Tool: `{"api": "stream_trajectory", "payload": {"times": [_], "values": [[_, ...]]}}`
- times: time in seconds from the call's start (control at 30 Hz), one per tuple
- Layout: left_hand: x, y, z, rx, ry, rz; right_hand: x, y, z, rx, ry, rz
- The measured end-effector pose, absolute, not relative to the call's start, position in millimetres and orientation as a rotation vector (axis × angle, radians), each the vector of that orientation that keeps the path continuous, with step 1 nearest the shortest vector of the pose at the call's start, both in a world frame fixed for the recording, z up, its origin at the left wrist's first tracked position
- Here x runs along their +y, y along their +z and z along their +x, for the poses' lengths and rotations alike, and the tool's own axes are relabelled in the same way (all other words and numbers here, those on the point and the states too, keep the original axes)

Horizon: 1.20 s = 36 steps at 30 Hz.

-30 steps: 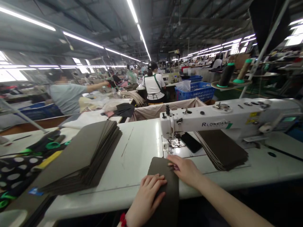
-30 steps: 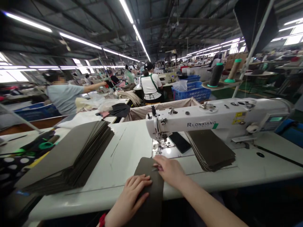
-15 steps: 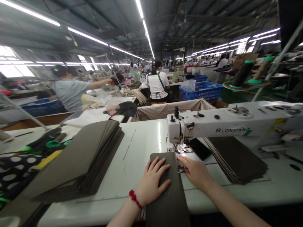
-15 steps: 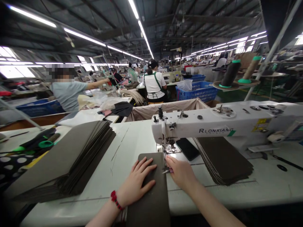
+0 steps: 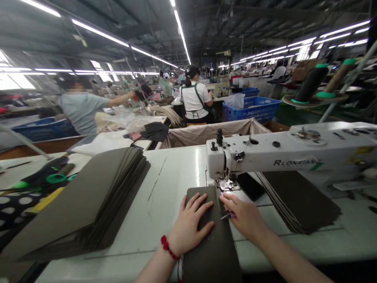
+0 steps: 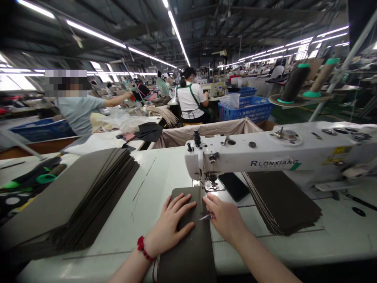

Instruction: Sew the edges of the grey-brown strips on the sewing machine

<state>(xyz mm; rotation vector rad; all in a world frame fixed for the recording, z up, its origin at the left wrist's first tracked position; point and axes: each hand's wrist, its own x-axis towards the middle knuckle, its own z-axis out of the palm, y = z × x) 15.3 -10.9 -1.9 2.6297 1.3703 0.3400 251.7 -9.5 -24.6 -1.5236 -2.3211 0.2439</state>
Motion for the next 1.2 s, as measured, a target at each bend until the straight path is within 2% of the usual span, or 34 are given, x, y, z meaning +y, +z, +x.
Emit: {"api": "stream_trajectory", "payload": {"times": [1.2], "values": [[-6.6,1.6,14.7,1.38,0.441,2.496,-8.1,-25.9,254.2,-2.348,0.232,-1.544]]}}
